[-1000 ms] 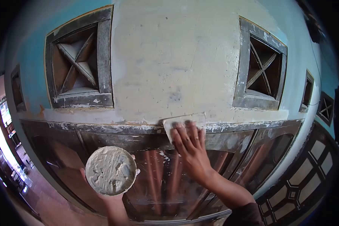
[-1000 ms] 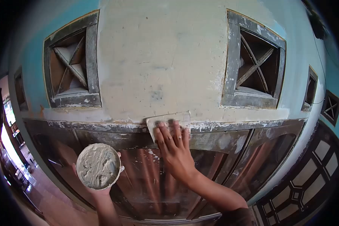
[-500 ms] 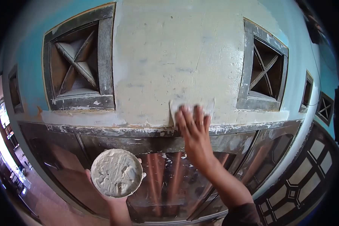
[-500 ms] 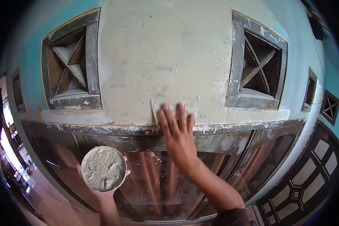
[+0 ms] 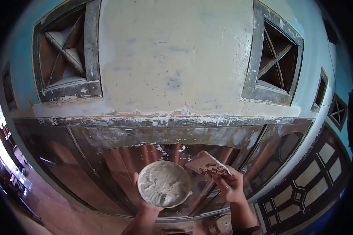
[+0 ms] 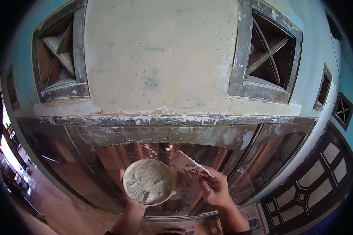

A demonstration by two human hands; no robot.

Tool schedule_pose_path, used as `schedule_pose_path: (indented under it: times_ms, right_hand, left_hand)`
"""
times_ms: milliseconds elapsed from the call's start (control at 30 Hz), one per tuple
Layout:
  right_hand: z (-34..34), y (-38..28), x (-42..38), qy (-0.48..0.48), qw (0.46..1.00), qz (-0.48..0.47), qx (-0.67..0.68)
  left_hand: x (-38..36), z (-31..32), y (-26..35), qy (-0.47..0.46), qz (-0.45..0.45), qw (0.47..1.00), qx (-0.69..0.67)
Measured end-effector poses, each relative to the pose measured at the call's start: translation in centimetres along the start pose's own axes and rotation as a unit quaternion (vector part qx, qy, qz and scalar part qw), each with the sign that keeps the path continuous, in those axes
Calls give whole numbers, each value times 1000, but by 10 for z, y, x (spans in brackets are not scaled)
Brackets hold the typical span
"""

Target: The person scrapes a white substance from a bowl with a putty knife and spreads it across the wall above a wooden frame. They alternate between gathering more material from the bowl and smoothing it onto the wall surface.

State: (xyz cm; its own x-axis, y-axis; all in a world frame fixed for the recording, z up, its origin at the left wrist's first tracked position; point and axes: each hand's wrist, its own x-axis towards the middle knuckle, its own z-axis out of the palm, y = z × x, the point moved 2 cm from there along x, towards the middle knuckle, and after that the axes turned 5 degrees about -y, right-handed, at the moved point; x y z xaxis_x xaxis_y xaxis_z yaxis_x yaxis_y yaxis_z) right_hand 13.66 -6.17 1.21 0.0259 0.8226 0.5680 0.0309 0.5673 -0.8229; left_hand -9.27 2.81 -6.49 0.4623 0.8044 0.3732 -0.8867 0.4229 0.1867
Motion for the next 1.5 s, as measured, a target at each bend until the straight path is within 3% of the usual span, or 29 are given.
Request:
schedule_pose_path:
  times_ms: [167,433,533,700,800,967,1033,1267,1333,1400,1433,1500]
  right_hand:
    - [-18,-8,0,7,997,-13,-82]
    - [-45,-8,-8,-23,994,-11,-109]
    - [-53,-9,-13,-42,991,-16,-130]
    - [-56,-20,-11,-73,987,-51,-136]
    - [-62,-19,-11,-138,962,-83,-219]
    - [-69,-16,-14,-154,936,-93,-304]
    - [-73,-15,-15,-152,921,-102,-344]
    - [-94,8,-26,-126,910,-3,-395]
    - [-99,11,-29,-122,893,9,-433]
    - [-113,16,-34,-95,866,196,-450]
    - [-118,14,-35,-95,866,194,-451]
    - [-122,-1,-36,-36,908,78,-410]
  left_hand:
    - [2,2,-32,0,-43,994,-104]
    - [1,9,-68,47,-58,994,-81]
    - [0,15,-80,-33,-71,989,-127]
    - [1,14,-94,-21,-69,988,-139]
    - [2,8,-102,-30,-74,982,-169]
    - [3,5,-112,-58,-87,974,-201]
    - [3,-11,-115,-48,-81,978,-189]
    - [-1,-20,-124,-29,-112,979,-171]
    - [-3,-13,-126,22,-114,990,-79]
    - [-3,-14,-125,49,-127,990,-26]
    - [-2,-15,-124,76,-136,987,27]
    - [2,-20,-125,92,-120,988,35]
